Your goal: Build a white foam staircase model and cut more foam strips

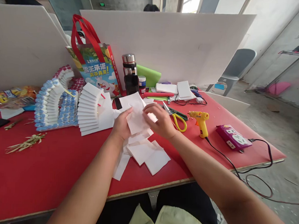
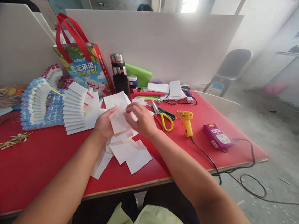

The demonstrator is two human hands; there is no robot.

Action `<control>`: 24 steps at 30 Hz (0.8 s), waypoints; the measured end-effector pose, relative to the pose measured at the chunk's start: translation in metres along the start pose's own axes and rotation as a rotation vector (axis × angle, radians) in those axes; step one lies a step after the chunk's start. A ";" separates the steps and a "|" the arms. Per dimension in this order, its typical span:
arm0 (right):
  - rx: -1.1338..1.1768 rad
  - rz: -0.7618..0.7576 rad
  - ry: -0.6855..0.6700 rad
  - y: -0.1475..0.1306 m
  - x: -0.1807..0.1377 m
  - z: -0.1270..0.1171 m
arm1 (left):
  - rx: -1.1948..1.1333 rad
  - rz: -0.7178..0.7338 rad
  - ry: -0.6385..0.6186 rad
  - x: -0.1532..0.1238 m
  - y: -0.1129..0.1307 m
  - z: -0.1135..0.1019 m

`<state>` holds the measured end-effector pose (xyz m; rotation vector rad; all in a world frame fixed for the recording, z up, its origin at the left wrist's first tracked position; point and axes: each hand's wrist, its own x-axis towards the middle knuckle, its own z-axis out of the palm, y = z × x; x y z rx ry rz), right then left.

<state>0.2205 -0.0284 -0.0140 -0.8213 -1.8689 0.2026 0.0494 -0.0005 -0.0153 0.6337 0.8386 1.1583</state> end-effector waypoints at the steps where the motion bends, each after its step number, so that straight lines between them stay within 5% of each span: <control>1: 0.001 0.064 0.120 0.003 0.001 -0.005 | -0.006 -0.014 0.012 0.000 0.003 -0.002; 4: 0.127 0.343 0.323 0.018 0.005 -0.018 | 0.002 0.064 -0.005 -0.002 0.009 -0.006; 9: 0.660 0.743 0.104 0.033 0.009 -0.024 | 0.097 0.103 -0.073 -0.005 0.006 -0.006; 13: 0.930 0.780 -0.049 0.032 0.008 -0.027 | 0.145 0.072 -0.089 -0.002 0.004 -0.008; 19: 0.866 0.807 0.113 0.045 0.002 -0.030 | 0.129 -0.016 -0.025 0.005 0.006 -0.013; 24: 0.890 0.861 0.023 0.050 0.001 -0.032 | 0.167 0.018 -0.034 0.004 0.006 -0.012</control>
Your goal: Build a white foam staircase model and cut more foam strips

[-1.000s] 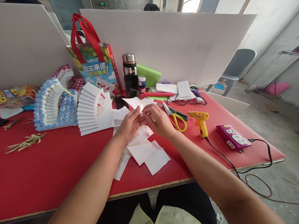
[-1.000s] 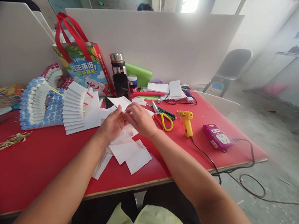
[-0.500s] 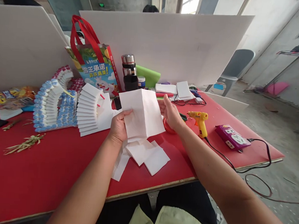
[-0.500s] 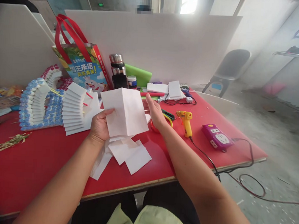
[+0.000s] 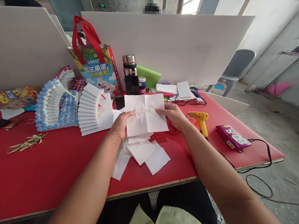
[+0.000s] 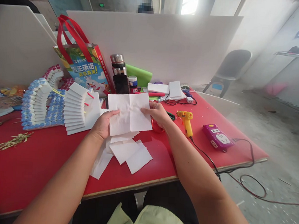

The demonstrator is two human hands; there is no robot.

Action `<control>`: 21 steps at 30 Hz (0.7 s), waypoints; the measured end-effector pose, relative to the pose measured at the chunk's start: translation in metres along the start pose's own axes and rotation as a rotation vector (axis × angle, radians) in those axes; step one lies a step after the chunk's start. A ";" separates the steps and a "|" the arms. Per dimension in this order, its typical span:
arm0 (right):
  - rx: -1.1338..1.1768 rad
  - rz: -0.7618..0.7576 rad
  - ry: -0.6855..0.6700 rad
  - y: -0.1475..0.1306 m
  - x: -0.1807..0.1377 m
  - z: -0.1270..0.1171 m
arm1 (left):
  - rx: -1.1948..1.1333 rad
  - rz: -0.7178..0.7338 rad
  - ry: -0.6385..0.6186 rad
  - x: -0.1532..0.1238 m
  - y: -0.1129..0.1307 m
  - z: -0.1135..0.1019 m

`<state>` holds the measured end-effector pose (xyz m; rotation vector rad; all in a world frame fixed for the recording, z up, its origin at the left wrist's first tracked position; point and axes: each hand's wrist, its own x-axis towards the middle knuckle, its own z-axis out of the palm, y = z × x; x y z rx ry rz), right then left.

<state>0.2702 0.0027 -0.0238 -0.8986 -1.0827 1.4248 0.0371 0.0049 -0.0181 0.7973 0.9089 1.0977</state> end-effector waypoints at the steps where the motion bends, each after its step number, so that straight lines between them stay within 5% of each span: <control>1: -0.005 0.009 -0.009 -0.001 -0.001 0.000 | 0.023 0.019 0.002 -0.001 0.000 0.000; 8: 0.005 -0.039 -0.046 -0.006 -0.002 -0.005 | 0.082 0.161 -0.057 0.000 0.000 -0.002; 21: -0.015 -0.032 0.002 -0.013 -0.002 -0.012 | 0.111 0.204 -0.206 -0.002 0.005 -0.005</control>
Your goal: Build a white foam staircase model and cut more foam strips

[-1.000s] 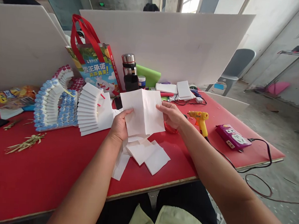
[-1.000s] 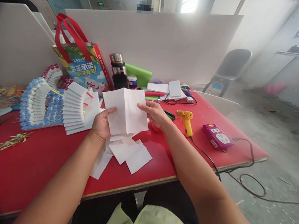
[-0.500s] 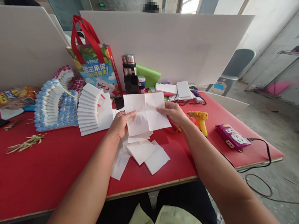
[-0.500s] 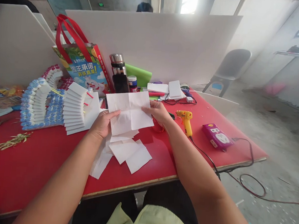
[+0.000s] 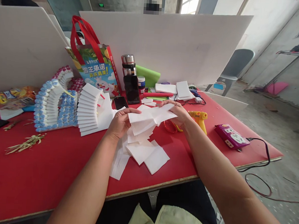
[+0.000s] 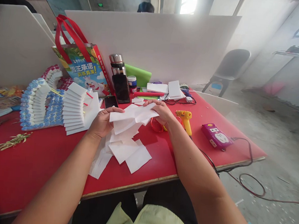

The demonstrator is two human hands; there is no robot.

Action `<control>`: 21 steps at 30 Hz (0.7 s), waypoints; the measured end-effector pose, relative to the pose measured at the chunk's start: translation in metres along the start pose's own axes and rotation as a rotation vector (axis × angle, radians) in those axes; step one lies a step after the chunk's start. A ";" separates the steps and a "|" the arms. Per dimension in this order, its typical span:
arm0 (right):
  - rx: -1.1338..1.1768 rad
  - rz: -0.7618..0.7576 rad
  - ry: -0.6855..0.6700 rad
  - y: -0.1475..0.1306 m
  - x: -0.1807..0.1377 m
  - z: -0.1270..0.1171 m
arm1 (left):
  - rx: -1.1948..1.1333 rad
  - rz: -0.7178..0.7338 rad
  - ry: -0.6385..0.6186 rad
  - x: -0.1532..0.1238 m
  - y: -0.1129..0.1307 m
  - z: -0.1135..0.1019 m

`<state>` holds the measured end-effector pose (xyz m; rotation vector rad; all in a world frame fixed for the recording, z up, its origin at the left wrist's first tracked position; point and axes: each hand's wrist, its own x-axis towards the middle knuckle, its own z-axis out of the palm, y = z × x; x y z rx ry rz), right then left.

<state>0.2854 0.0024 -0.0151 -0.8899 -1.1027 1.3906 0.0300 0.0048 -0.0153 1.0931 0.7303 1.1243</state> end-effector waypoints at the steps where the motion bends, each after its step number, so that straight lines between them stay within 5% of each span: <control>1: -0.005 -0.006 -0.014 -0.001 -0.001 0.001 | 0.012 0.011 -0.003 0.000 0.001 0.000; 15: 0.038 0.002 -0.013 -0.007 -0.001 0.000 | 0.026 0.066 -0.081 -0.002 0.001 -0.004; 21: -0.006 -0.001 -0.039 -0.004 0.000 -0.004 | 0.244 0.100 -0.014 -0.001 -0.003 0.000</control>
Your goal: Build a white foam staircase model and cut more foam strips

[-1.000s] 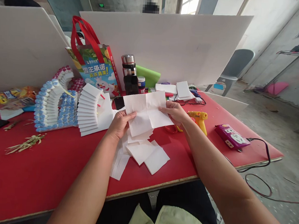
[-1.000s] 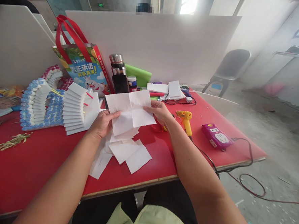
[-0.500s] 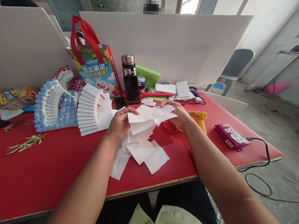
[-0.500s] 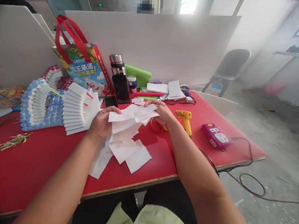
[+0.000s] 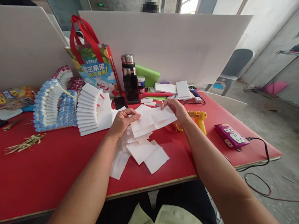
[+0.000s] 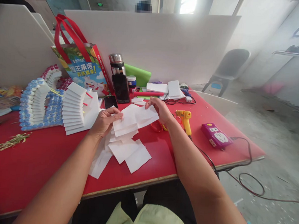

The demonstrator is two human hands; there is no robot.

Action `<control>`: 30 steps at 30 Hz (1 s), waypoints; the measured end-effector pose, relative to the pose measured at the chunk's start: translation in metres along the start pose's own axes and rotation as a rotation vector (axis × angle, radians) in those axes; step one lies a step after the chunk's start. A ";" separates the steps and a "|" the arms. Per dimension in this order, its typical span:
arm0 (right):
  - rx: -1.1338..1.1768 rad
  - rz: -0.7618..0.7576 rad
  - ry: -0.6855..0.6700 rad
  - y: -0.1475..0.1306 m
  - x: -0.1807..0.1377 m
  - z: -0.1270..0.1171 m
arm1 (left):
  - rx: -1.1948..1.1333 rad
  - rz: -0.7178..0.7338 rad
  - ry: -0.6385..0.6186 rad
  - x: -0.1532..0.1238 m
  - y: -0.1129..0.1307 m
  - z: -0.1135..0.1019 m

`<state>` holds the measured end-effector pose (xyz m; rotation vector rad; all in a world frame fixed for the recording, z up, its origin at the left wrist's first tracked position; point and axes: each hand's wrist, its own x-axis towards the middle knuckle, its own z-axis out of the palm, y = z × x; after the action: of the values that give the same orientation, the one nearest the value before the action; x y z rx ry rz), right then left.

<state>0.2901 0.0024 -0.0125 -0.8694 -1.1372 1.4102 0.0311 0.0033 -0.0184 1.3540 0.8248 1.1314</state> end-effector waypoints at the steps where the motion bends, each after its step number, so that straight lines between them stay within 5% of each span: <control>1: -0.047 -0.009 0.020 0.001 0.000 0.000 | 0.030 0.004 0.003 0.000 0.000 0.001; 9: -0.051 -0.052 -0.003 0.006 0.002 -0.002 | 0.113 -0.036 0.085 0.000 0.001 0.003; 16: -0.020 -0.036 -0.077 0.009 0.003 -0.004 | -0.080 -0.091 0.179 0.005 -0.006 0.004; 22: -0.123 -0.108 -0.027 0.016 0.004 0.004 | -0.021 0.030 0.165 0.003 -0.006 0.009; 30: -0.053 -0.057 -0.063 0.006 0.002 0.001 | 0.070 -0.020 0.126 0.004 -0.004 0.004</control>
<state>0.2874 0.0048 -0.0182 -0.8286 -1.2427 1.3746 0.0370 0.0061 -0.0209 1.3392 0.9741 1.1912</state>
